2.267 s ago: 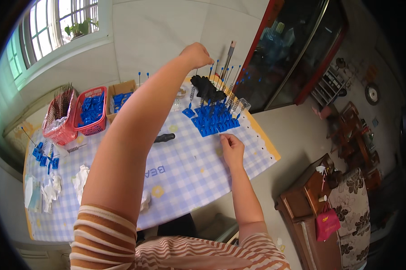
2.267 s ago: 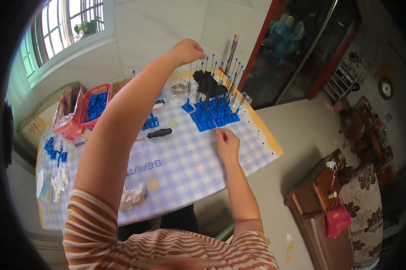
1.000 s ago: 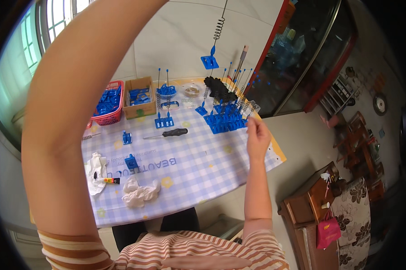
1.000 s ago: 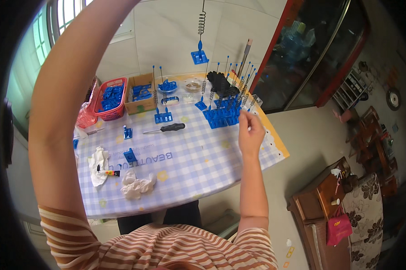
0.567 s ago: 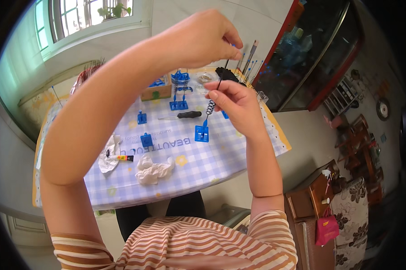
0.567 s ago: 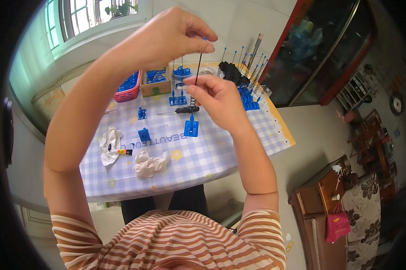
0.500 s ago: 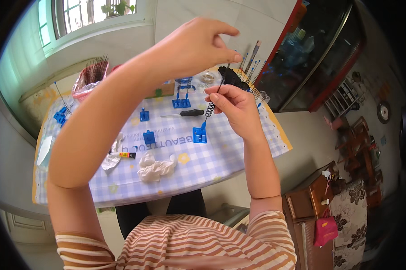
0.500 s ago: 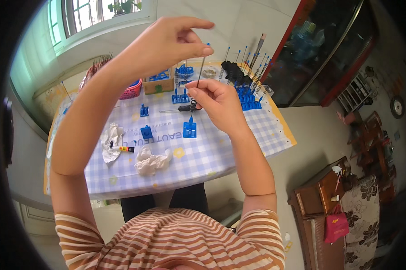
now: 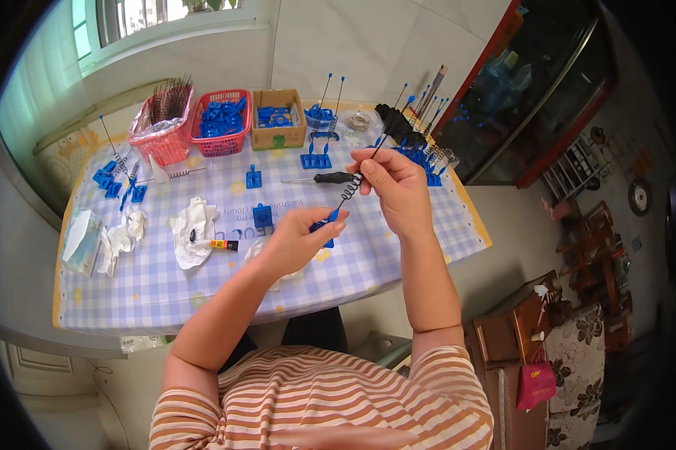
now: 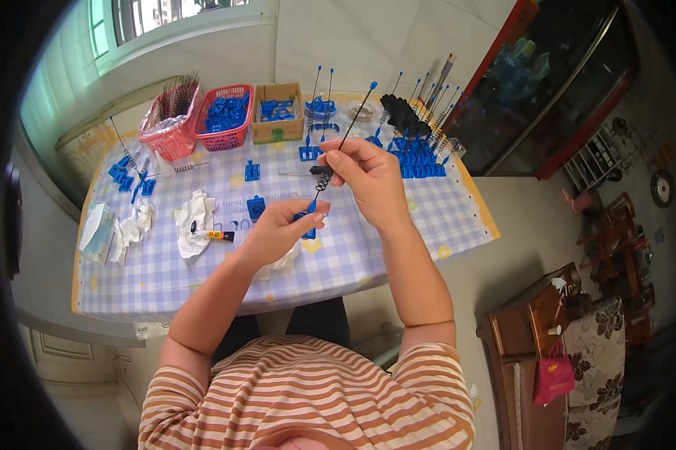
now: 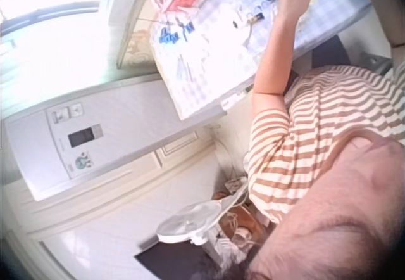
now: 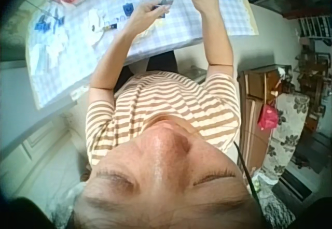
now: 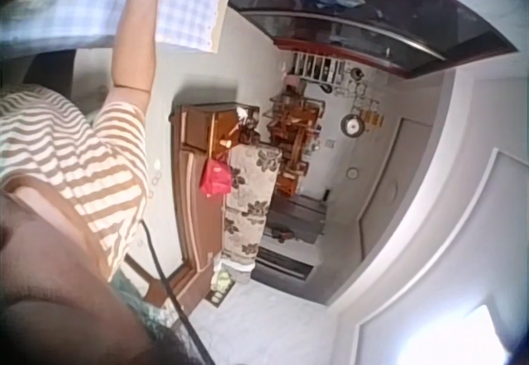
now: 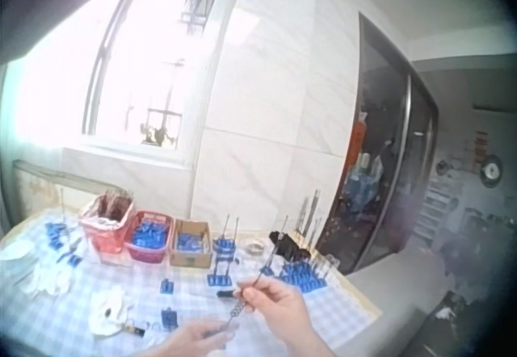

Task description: The person assembles plastic components with metal terminals and spring wires by hand, using pliers and a screwdriver to manipulate the parts.

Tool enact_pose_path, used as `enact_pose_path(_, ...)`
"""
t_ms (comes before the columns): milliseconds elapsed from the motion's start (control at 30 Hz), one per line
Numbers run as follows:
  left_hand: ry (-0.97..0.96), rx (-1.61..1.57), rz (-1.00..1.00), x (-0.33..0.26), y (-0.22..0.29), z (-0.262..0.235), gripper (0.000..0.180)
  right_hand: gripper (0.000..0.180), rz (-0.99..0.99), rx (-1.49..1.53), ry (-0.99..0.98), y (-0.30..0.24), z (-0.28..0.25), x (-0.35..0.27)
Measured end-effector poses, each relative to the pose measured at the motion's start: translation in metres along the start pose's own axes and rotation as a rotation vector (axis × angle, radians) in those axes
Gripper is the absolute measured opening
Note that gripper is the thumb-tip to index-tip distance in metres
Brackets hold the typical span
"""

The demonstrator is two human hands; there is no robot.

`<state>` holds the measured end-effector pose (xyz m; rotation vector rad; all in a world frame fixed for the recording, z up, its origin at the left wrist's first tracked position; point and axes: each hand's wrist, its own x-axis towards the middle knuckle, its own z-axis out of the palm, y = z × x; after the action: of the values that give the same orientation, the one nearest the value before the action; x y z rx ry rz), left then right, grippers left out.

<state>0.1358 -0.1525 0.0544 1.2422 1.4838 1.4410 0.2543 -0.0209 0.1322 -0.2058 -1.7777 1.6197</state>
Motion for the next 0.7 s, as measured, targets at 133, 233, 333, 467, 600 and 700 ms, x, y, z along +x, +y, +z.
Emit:
enact_pose_path(133, 0.029, -0.066, -0.065, -0.004, -0.003, 0.000, 0.032, 0.026, 0.047, -0.091, -0.076, 0.003, 0.000, -0.004)
enact_pose_path(233, 0.077, -0.135, -0.041, -0.005, -0.010, 0.001, 0.031, 0.027, 0.108, -0.148, -0.174, 0.014, -0.004, -0.005)
enact_pose_path(333, 0.080, -0.135, -0.062, -0.004, -0.013, -0.001, 0.031, 0.018, 0.103, -0.107, -0.142, 0.019, -0.003, -0.004)
enact_pose_path(467, 0.037, -0.088, -0.090, -0.003, -0.014, -0.004, 0.029, 0.017, 0.063, -0.065, -0.066, 0.022, 0.002, -0.004)
enact_pose_path(600, 0.049, -0.084, -0.086, -0.003, -0.013, -0.004, 0.028, 0.017, 0.087, -0.091, -0.055, 0.024, 0.001, -0.003)
enact_pose_path(700, 0.053, -0.080, -0.089, -0.002, -0.013, -0.004, 0.027, 0.017, 0.080, -0.087, -0.055, 0.024, 0.001, -0.002)
